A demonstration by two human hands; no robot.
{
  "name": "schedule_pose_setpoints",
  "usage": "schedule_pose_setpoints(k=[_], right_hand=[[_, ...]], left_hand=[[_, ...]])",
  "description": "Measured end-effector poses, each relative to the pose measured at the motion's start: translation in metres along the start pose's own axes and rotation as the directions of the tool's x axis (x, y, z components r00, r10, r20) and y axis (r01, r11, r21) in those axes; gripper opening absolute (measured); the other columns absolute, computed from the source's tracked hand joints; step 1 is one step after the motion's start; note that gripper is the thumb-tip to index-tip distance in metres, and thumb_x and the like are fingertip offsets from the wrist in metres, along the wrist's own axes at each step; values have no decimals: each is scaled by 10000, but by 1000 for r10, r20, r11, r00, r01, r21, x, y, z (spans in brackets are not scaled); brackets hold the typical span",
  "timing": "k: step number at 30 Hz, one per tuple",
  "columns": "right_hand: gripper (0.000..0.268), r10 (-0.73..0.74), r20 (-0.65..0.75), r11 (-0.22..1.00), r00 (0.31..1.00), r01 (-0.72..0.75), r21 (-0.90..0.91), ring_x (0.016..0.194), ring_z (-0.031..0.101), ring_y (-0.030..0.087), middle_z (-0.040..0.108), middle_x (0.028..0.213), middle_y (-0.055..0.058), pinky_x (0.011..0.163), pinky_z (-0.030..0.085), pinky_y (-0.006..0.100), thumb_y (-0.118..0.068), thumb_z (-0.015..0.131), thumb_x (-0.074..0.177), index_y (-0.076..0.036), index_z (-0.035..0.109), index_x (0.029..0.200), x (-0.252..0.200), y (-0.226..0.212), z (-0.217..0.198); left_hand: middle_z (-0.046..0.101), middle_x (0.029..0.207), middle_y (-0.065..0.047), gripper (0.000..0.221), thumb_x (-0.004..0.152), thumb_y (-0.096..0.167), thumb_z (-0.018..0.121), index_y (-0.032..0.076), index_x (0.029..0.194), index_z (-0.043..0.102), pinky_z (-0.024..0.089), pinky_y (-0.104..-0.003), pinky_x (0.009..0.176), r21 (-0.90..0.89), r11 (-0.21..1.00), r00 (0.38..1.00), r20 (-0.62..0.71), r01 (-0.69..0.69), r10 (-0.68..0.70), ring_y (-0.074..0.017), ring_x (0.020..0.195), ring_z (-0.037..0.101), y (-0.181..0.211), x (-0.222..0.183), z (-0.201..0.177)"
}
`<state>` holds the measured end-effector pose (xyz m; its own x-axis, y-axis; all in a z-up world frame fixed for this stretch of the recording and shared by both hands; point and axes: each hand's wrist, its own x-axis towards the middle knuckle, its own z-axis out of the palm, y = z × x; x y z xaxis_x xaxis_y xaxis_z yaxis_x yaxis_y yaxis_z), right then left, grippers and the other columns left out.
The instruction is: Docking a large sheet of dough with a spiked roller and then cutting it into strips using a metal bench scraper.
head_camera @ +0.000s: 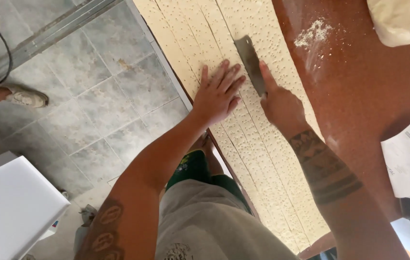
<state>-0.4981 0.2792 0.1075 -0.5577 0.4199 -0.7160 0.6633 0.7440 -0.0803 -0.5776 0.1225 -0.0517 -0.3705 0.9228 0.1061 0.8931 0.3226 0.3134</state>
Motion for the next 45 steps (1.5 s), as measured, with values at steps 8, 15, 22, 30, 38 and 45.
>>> schedule_pose_setpoints(k=[8,15,22,30,38,45], right_hand=[[752,10,-7,1000,1000,-9,26,1141,661,479,680,1195,288,954,516,594,-237,402,1062,-345,-22,1674,-24,27,24],[759,23,15,997,1000,-23,67,1169,645,485,673,1214,289,969,506,594,-240,399,1049,-337,-21,1674,-62,59,57],[799,-39,-49,999,998,40,19,1146,663,476,691,1205,273,953,520,587,-249,441,1046,-407,-47,1658,-130,132,118],[760,-93,-58,987,994,100,125,1200,631,491,673,1239,301,994,496,598,-249,418,1060,-368,-32,1660,-181,182,156],[791,-9,35,995,999,5,99,947,625,403,662,1015,229,801,485,528,-191,431,1061,-403,-32,1665,-241,232,193],[749,-41,-42,997,998,44,63,1203,644,441,676,1257,259,986,510,579,-231,420,1064,-373,-5,1665,-271,255,221]], left_hand=[[175,1714,-64,666,1043,547,572,281,1622,378,94,-664,1233,-62,996,991,109,-71,77,-374,1578,78,42,-24,-6],[233,1681,-163,638,1016,426,605,155,1571,448,84,-621,1259,-149,968,980,39,199,-196,-425,1570,111,130,-43,21],[203,1707,-89,566,1053,462,569,280,1579,466,15,-664,1226,-54,985,986,1,164,-165,-393,1574,65,190,-88,54],[105,1741,-83,673,1025,461,567,272,1632,345,37,-680,1248,-101,993,989,141,62,-48,-467,1584,-7,345,-179,61],[51,1724,-110,618,1082,505,408,261,1643,318,-19,-634,1246,-82,975,942,284,208,-178,-427,1556,-74,370,-175,54],[160,1719,-78,629,1041,548,507,303,1605,375,62,-600,1270,-38,998,946,318,-49,59,-388,1589,19,459,-221,67]])
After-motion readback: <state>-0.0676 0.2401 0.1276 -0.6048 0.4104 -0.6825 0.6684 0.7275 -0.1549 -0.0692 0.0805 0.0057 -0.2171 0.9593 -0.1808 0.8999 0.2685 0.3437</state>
